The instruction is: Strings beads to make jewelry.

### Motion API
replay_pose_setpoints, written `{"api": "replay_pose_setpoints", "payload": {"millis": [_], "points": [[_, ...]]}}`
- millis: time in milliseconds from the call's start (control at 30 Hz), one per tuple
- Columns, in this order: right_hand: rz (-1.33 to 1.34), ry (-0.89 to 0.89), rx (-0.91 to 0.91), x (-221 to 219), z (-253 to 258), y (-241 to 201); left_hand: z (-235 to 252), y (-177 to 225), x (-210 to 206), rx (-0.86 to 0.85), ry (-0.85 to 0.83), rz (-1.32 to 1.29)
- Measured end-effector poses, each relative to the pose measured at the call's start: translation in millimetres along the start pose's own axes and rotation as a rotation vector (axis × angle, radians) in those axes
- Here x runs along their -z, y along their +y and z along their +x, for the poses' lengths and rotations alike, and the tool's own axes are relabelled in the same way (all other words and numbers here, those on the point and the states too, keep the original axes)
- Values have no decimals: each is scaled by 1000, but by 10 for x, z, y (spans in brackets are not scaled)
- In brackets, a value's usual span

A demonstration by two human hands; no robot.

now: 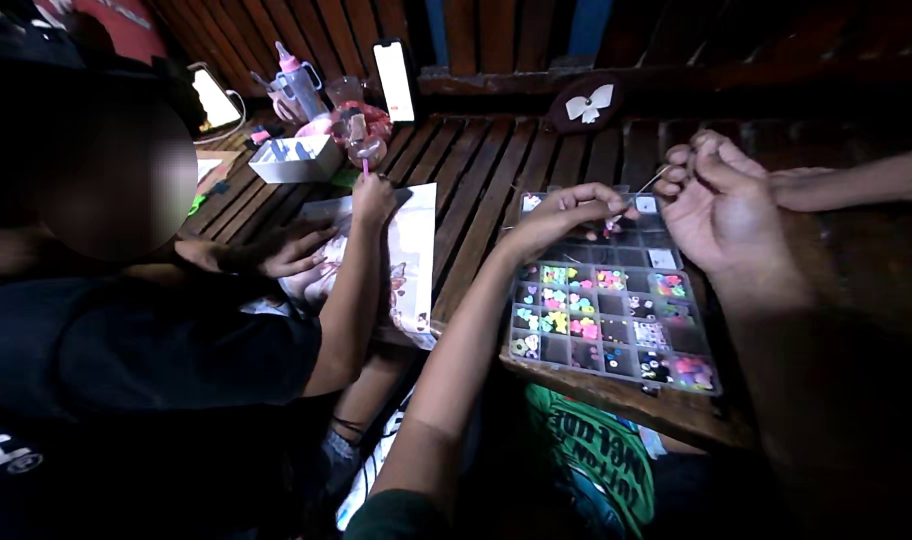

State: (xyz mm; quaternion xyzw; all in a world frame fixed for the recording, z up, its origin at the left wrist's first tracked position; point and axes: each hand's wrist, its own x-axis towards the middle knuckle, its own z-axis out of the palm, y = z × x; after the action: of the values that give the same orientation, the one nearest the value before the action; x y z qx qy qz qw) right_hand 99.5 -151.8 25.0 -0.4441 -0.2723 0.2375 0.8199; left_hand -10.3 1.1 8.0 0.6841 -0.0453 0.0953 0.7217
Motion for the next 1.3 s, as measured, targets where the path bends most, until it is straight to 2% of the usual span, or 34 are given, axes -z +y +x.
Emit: {"api": "replay_pose_setpoints", "payload": {"millis": [200, 367, 433, 567, 700, 867, 1000, 1200, 1300], "points": [[43, 41, 6, 0, 3, 6, -17, -31, -6, 15, -6, 25], [43, 32, 19, -18, 1, -9, -12, -35, 7, 7, 62, 45], [-62, -3, 60, -26, -6, -3, -16, -28, 17, -18, 113, 61], [-480, -76, 241, -11, -15, 76, -35, 6, 66, -23, 202, 156], [-663, -93, 209, -61, -86, 61, -41, 31, 154, 4, 350, 230], [-802, -74, 201, -84, -96, 72, -56, 54, 219, -94, 482, 33], [-897, -82, 257, -81, -96, 125, -77, 91, 189, -114, 435, -20], [-951, -156, 467, -76, -86, 206, -66, 69, 47, -20, 146, 85], [-968, -124, 524, -63, -81, 219, -43, 16, 22, -32, 115, 73]]}}
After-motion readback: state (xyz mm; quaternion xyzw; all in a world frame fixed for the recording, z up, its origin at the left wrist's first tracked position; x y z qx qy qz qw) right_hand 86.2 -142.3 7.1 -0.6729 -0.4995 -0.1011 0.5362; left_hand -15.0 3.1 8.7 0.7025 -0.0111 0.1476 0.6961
